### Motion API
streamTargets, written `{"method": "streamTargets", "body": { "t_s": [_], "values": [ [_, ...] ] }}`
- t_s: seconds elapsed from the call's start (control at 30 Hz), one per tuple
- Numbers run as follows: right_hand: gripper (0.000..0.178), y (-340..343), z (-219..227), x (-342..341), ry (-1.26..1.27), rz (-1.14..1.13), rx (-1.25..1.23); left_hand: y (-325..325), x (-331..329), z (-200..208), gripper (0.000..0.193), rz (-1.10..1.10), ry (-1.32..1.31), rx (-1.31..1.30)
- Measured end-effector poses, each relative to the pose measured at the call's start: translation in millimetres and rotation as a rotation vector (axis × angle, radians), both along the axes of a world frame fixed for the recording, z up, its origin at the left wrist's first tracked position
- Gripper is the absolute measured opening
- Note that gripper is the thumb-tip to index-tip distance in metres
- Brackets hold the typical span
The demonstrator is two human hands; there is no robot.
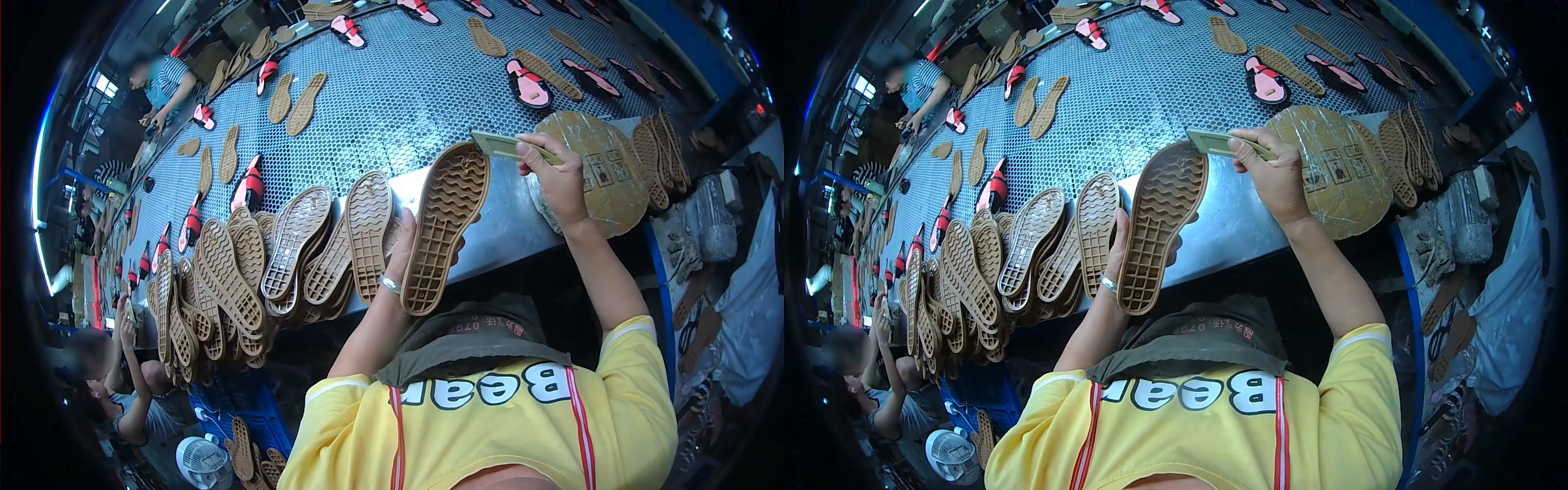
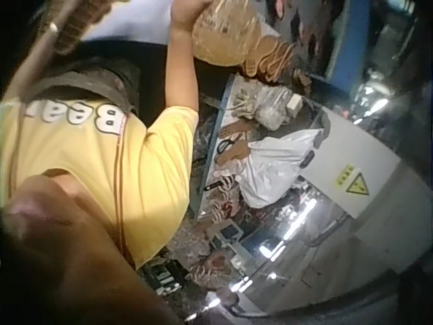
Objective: The person applies adhesive onto shoe soles using a scraper tool, working through individual soles and retrieving additional soles from a conveyor belt.
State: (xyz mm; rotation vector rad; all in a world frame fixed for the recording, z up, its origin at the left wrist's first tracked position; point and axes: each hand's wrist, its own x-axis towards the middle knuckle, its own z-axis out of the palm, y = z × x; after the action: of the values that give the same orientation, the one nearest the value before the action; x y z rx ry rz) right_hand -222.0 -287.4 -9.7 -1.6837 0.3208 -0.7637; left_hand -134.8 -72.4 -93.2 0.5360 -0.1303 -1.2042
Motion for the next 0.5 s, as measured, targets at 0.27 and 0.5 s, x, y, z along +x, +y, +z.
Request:
{"method": "streamTargets", "body": {
  "t_s": [0.27, 0.5],
  "values": [
    [0.017, 34.7, -0.7, -7.5, -0.074, 0.414, -0.369, -7.1, 7.2, -3.4, 0.077, -0.065, -0.031, 0.081],
    [0.019, 84.2, -0.7, -31.6, -0.090, 0.746, -0.595, -17.2, 19.1, -6.6, 0.078, -0.039, 0.052, -0.017]
  ]
}}
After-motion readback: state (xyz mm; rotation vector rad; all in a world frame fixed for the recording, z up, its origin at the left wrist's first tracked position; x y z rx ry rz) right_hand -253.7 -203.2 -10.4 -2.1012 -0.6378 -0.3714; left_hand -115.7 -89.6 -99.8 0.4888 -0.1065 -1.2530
